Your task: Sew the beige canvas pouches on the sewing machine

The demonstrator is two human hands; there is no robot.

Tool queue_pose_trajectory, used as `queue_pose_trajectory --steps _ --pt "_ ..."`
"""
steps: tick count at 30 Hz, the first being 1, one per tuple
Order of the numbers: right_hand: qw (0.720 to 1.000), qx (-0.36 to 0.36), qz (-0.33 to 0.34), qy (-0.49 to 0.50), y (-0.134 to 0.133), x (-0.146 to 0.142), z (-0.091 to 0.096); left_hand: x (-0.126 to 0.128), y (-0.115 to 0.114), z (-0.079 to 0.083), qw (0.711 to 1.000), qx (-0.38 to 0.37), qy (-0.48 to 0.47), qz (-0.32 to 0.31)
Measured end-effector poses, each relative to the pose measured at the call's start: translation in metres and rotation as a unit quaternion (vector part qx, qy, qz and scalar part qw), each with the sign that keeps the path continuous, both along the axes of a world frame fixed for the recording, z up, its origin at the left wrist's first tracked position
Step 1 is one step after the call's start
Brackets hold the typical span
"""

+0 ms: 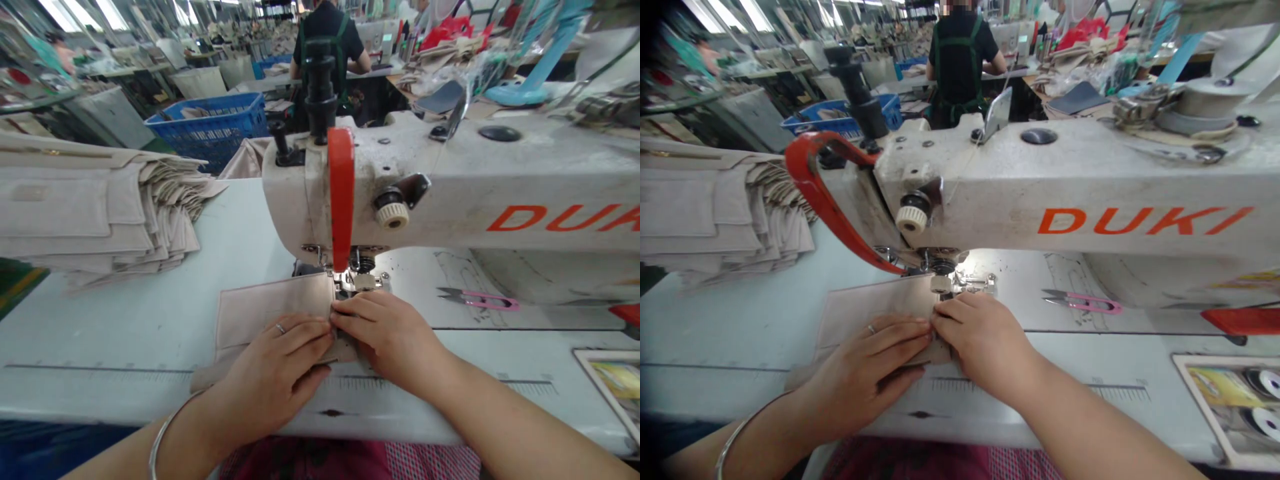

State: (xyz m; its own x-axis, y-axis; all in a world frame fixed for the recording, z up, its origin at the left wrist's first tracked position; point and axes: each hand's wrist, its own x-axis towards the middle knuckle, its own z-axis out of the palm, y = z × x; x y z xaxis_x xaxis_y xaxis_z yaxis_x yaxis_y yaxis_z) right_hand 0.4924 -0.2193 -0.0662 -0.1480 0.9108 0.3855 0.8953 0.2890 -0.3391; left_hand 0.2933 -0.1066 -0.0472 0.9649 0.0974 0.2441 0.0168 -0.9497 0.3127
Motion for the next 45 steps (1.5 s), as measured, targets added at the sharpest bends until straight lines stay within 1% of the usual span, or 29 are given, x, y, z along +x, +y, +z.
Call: queue_pose_trajectory --steps 4,8,10,15,19,22,24,26,29,31,33,36,38,41,43,45 --pt "1.000 0.007 -0.020 -0.011 0.002 0.000 -0.002 0.006 0.013 0.000 1.000 -0.004 0.003 -0.007" --pt "0.999 0.006 -0.041 -0.012 0.004 -0.001 -0.003 0.013 0.027 0.001 0.999 -0.002 0.013 -0.030" --pt "0.998 -0.010 -0.061 -0.014 0.006 -0.002 -0.002 0.018 0.033 0.002 0.999 0.000 0.018 -0.035" --pt "0.993 -0.052 -0.101 -0.020 0.009 -0.003 0.002 0.030 0.048 -0.002 0.999 0.010 -0.008 -0.034" --pt "0.987 -0.082 -0.130 -0.039 0.012 -0.004 0.003 0.037 0.055 -0.004 0.999 0.030 -0.016 -0.029" --pt "0.985 -0.090 -0.141 -0.040 0.013 -0.005 0.002 0.040 0.060 -0.005 0.999 0.039 -0.014 -0.025" --pt "0.987 -0.081 -0.135 -0.027 0.012 -0.004 0.003 0.041 0.066 -0.006 0.998 0.040 -0.016 -0.038" --pt "0.990 -0.047 -0.135 -0.003 0.011 -0.002 0.004 0.041 0.076 -0.008 0.996 0.044 -0.023 -0.074" --pt "0.985 0.012 -0.171 0.005 0.010 0.004 0.007 0.038 0.095 -0.011 0.991 0.052 -0.030 -0.116" --pt "0.978 0.017 -0.207 -0.029 0.010 0.008 0.009 0.035 0.103 -0.013 0.991 0.057 -0.040 -0.115" --pt "0.971 -0.003 -0.230 -0.071 0.010 0.012 0.009 0.032 0.103 -0.014 0.991 0.061 -0.064 -0.102" --pt "0.965 -0.018 -0.244 -0.091 0.011 0.012 0.009 0.029 0.086 -0.016 0.993 0.049 -0.082 -0.062" --pt "0.975 0.000 -0.214 -0.056 0.011 0.009 0.007 0.030 0.070 -0.017 0.996 0.031 -0.075 -0.022" --pt "0.992 0.021 -0.127 0.017 0.011 0.002 0.003 0.034 0.051 -0.018 0.997 0.012 -0.077 0.015" --pt "0.994 0.019 -0.100 0.044 0.012 -0.001 -0.002 0.037 0.046 -0.019 0.996 0.009 -0.084 0.018" --pt "0.993 0.021 -0.099 0.059 0.013 -0.002 -0.006 0.039 0.047 -0.021 0.996 0.009 -0.087 0.014"
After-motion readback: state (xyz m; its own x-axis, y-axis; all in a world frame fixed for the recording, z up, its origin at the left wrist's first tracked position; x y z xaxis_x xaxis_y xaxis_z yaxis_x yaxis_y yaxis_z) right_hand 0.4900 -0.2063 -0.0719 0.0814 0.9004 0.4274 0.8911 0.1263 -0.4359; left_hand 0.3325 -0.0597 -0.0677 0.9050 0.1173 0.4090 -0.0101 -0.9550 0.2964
